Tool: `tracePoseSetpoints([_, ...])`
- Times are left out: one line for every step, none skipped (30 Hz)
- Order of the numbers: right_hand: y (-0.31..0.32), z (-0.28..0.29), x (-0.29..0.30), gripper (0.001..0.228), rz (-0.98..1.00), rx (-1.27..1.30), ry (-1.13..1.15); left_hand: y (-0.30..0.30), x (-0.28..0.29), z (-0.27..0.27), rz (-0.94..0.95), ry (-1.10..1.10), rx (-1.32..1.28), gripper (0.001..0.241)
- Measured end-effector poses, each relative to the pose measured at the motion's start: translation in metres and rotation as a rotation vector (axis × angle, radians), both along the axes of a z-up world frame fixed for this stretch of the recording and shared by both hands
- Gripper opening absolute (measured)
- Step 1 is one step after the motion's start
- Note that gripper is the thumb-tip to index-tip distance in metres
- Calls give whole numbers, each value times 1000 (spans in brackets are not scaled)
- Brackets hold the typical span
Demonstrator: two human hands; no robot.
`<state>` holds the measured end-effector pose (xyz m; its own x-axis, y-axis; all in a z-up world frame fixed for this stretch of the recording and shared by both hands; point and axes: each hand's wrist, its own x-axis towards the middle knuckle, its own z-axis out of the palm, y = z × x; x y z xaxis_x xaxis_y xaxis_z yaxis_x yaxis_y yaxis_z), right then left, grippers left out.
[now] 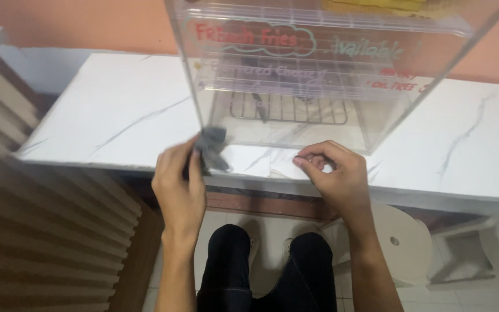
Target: Using a coin and a cloth to scratch and clean residue off a clear display case.
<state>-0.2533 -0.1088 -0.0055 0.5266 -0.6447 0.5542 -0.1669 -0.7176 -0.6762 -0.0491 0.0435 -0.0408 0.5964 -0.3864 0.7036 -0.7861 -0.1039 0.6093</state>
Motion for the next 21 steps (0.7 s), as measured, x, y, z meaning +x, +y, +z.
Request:
tracePoseSetpoints([-1, 0, 1, 13, -3, -21, -6, -1, 5, 9, -40, -18, -110, 30])
tracePoseSetpoints([0, 1, 2, 13, 15, -24, -9, -6, 5, 20, -22, -22, -112, 30])
tracePoseSetpoints([1, 2, 2, 13, -3, -39, -10, -11, 6, 32, 17, -87, -249, 28])
tracePoseSetpoints([2, 2, 2, 12, -21, -54, -11, -18, 7, 44, 50, -157, -387, 26])
tracePoseSetpoints([4, 2, 3, 12, -14, -53, -13, -33, 11, 49, 57, -161, -385, 26])
tracePoseSetpoints([5, 2, 3, 12, -27, -57, -19, -48, 15, 54, 25, -217, -452, 28])
tracePoseSetpoints([6, 2, 3, 12, -42, -63, -23, -65, 19, 59, -9, -272, -520, 30])
tracePoseSetpoints([6, 1, 4, 12, -37, -64, -23, -75, 14, 60, -3, -274, -520, 30])
tracePoseSetpoints([5, 1, 4, 12, -46, -68, -30, -85, 8, 61, -73, -263, -512, 29])
tracePoseSetpoints([4, 0, 5, 12, -55, -71, -38, -96, 3, 62, -144, -252, -503, 28])
tracePoseSetpoints([4, -1, 4, 12, -52, -71, -37, -90, -9, 60, -141, -252, -502, 28])
tracePoseSetpoints([4, -2, 4, 13, -61, -77, -33, -84, -20, 58, -209, -201, -435, 29])
tracePoseSetpoints([3, -2, 4, 14, -71, -83, -32, -79, -31, 57, -279, -152, -367, 30])
tracePoseSetpoints([2, -2, 5, 14, -70, -82, -33, -78, -37, 49, -278, -153, -366, 30])
tracePoseSetpoints([2, -3, 5, 14, -83, -88, -27, -76, -42, 40, -350, -170, -290, 30])
tracePoseSetpoints([2, -3, 6, 15, -97, -93, -20, -75, -48, 31, -421, -186, -213, 31])
tracePoseSetpoints([3, -3, 6, 15, -98, -92, -20, -76, -51, 27, -423, -185, -211, 31])
tracePoseSetpoints([4, -3, 6, 15, -106, -93, -21, -77, -54, 23, -463, -173, -111, 27])
tracePoseSetpoints([4, -3, 6, 15, -114, -98, -21, -79, -58, 20, -504, -160, -15, 22])
tracePoseSetpoints([4, -3, 6, 15, -115, -100, -19, -80, -58, 29, -505, -159, -17, 22])
tracePoseSetpoints([3, -4, 6, 14, -116, -104, -26, -81, -58, 38, -525, -200, -62, 22])
